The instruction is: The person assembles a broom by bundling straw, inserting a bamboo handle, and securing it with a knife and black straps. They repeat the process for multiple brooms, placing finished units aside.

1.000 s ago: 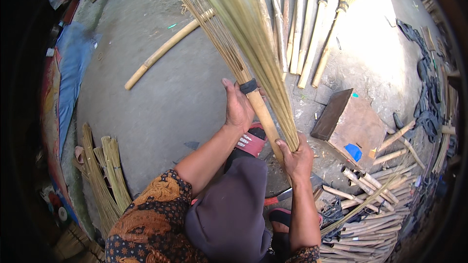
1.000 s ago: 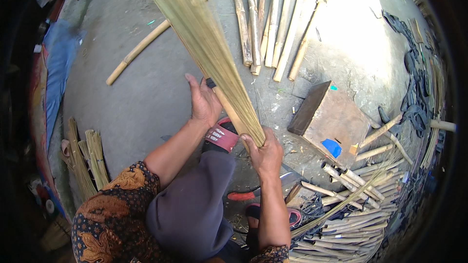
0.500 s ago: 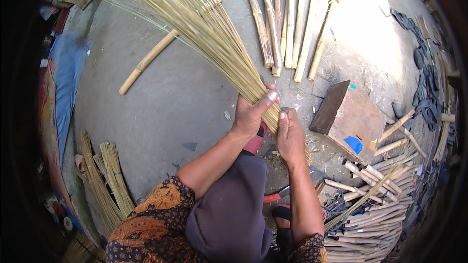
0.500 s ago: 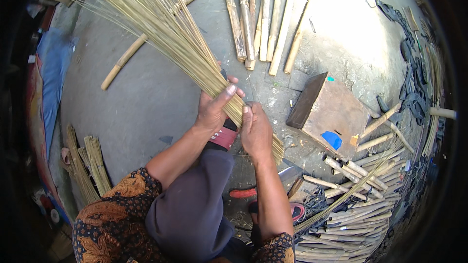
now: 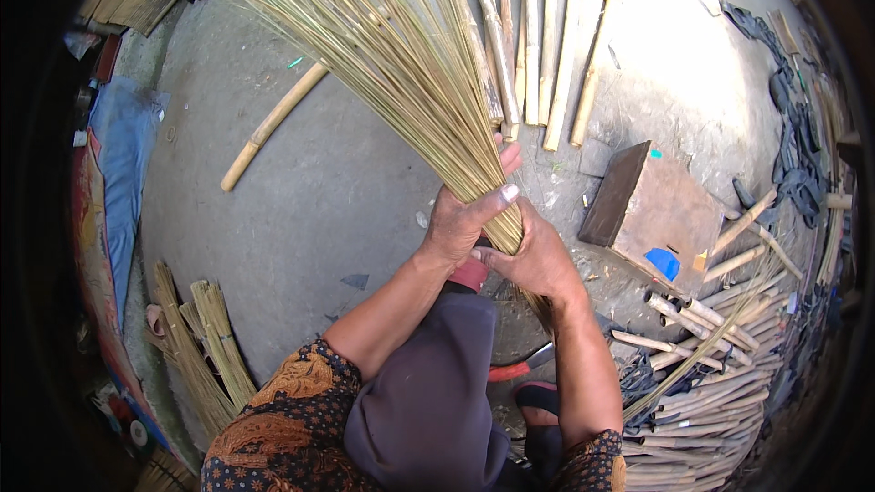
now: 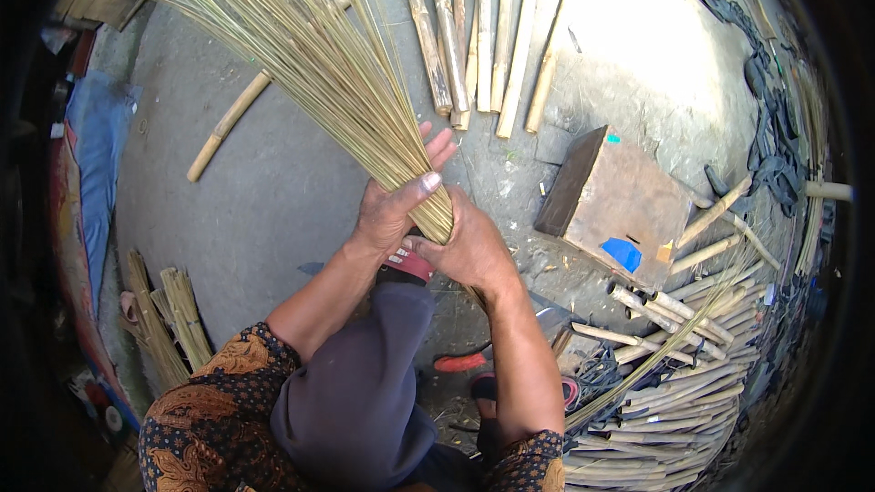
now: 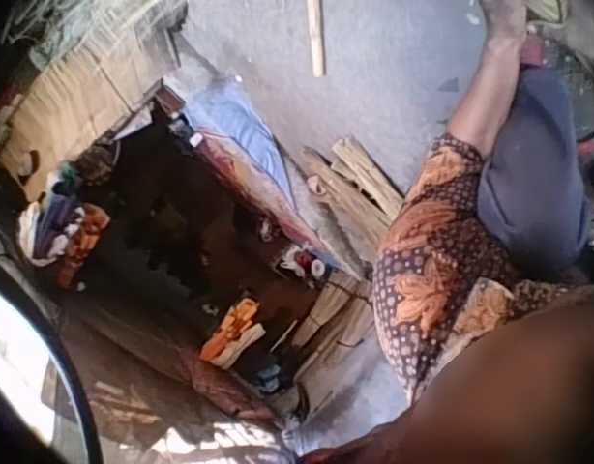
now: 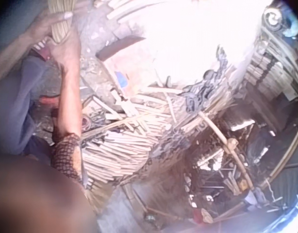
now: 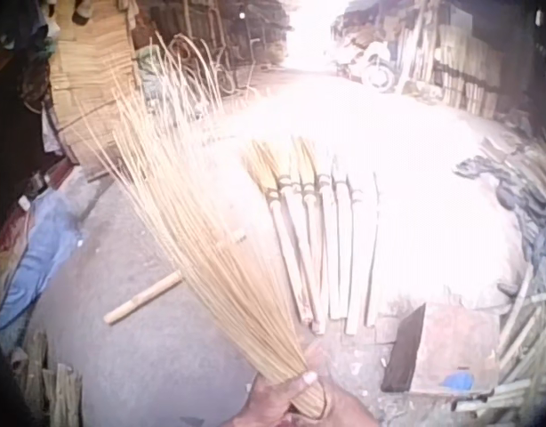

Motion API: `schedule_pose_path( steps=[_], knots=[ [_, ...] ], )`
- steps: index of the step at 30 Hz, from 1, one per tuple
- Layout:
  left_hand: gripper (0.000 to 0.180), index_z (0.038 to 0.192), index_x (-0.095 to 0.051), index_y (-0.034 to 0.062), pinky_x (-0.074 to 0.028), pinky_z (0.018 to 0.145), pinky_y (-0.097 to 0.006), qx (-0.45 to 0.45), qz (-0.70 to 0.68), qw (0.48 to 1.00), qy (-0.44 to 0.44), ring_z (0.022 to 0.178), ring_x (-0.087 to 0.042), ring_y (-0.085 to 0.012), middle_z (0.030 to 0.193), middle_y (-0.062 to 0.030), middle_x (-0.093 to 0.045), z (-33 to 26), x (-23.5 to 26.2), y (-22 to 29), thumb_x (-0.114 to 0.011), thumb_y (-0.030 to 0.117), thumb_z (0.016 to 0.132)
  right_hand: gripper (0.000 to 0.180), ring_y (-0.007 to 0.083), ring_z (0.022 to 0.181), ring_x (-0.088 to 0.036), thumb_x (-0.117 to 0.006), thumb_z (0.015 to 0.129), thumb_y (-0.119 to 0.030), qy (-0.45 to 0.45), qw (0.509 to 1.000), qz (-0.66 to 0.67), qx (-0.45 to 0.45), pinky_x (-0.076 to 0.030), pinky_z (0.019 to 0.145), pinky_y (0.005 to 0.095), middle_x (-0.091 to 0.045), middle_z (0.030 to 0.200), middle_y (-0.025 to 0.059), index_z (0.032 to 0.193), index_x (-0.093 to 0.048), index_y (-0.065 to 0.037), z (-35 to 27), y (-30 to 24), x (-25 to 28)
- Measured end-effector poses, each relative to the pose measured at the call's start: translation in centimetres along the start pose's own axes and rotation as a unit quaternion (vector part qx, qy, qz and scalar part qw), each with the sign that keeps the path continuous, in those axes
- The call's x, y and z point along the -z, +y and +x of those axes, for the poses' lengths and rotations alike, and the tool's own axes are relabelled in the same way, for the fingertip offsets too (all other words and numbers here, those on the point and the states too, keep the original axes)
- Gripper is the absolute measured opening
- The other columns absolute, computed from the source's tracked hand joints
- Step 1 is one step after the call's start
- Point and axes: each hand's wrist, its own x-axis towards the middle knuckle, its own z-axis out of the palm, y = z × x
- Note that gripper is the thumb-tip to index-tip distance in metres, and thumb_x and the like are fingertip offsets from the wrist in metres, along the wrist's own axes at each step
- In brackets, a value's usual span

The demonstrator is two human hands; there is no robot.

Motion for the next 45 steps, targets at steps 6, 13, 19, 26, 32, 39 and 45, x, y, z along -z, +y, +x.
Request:
schedule_pose_path(
  steps=[6, 13, 19, 26, 32, 39, 45],
  knots=[
    [0.111, 0.164, -0.012, -0.0013, -0.014, 0.130, -0.050, 0.004, 0.085, 0.996, -0.028, 0.157, -0.023, -0.0386, 0.165, -0.0310, -0.027, 0.0, 0.5, 0.4, -0.083, 0.030, 0.086, 0.064, 0.0261, 0.109, -0.070, -0.091, 0.071, -0.014, -0.036, 0.991, 0.122, 0.035, -0.054, 0.099, 0.0388, -0.073, 0.115, 0.0141, 0.127, -0.062, -0.004, 0.3, 0.6, 0.2],
    [0.087, 0.157, -0.032, -0.0001, -0.049, 0.108, -0.046, -0.018, 0.015, 0.998, -0.066, 0.131, -0.058, -0.0309, 0.140, -0.0224, -0.057, -0.4, 0.8, 0.1, -0.081, 0.020, 0.089, 0.046, 0.0220, 0.092, -0.073, -0.078, 0.072, -0.006, -0.103, 0.985, 0.134, -0.024, -0.058, 0.087, 0.0378, -0.076, 0.098, 0.0119, 0.117, -0.067, -0.001, 0.3, 1.1, 0.6],
    [0.063, 0.146, -0.038, -0.0008, -0.056, 0.101, -0.042, 0.034, 0.015, 0.999, 0.009, 0.086, -0.072, -0.0193, 0.097, -0.0099, -0.070, -0.5, 0.6, -0.1, -0.072, 0.004, 0.093, 0.050, 0.0268, 0.092, -0.073, -0.076, 0.076, -0.009, 0.072, 0.996, -0.010, -0.047, -0.057, 0.089, 0.0368, -0.075, 0.100, 0.0170, 0.123, -0.066, 0.001, -0.5, -0.3, -1.5],
    [0.047, 0.136, -0.047, 0.0001, -0.060, 0.088, -0.036, 0.041, -0.016, 0.999, -0.015, 0.090, -0.070, -0.0186, 0.100, -0.0083, -0.067, -0.7, -0.1, -0.7, -0.069, 0.003, 0.095, 0.044, 0.0274, 0.092, -0.073, -0.073, 0.076, -0.008, 0.017, 0.995, 0.051, -0.085, -0.056, 0.088, 0.0374, -0.075, 0.098, 0.0179, 0.119, -0.066, 0.002, -0.3, 0.6, -1.0],
    [0.056, 0.143, -0.040, 0.0019, -0.063, 0.082, -0.038, 0.074, -0.002, 0.997, -0.033, 0.099, -0.068, -0.0207, 0.110, -0.0111, -0.064, -0.3, 0.8, -1.0, -0.068, 0.000, 0.095, 0.040, 0.0413, 0.097, -0.073, -0.072, 0.075, -0.009, -0.011, 0.997, 0.031, -0.072, -0.057, 0.088, 0.0441, -0.073, 0.098, 0.0268, 0.113, -0.065, 0.003, 0.2, 0.5, -0.6],
    [0.056, 0.143, -0.040, 0.0033, -0.063, 0.087, -0.039, 0.071, -0.017, 0.997, -0.009, 0.105, -0.068, -0.0221, 0.117, -0.0124, -0.062, -0.6, 0.2, -0.7, -0.067, -0.004, 0.094, 0.036, 0.0357, 0.094, -0.074, -0.073, 0.076, -0.009, 0.041, 0.994, 0.005, -0.099, -0.057, 0.086, 0.0417, -0.074, 0.096, 0.0223, 0.110, -0.067, 0.001, 0.2, 1.0, -0.4],
    [0.048, 0.137, -0.046, 0.0014, -0.062, 0.085, -0.035, 0.065, -0.030, 0.997, -0.006, 0.099, -0.068, -0.0199, 0.115, -0.0115, -0.064, -0.6, 0.2, -1.1, -0.067, -0.004, 0.094, 0.044, 0.0411, 0.094, -0.074, -0.075, 0.076, -0.012, -0.056, 0.994, 0.057, -0.069, -0.057, 0.086, 0.0450, -0.074, 0.096, 0.0240, 0.117, -0.065, 0.000, 0.4, 1.1, 0.5]
  ],
)
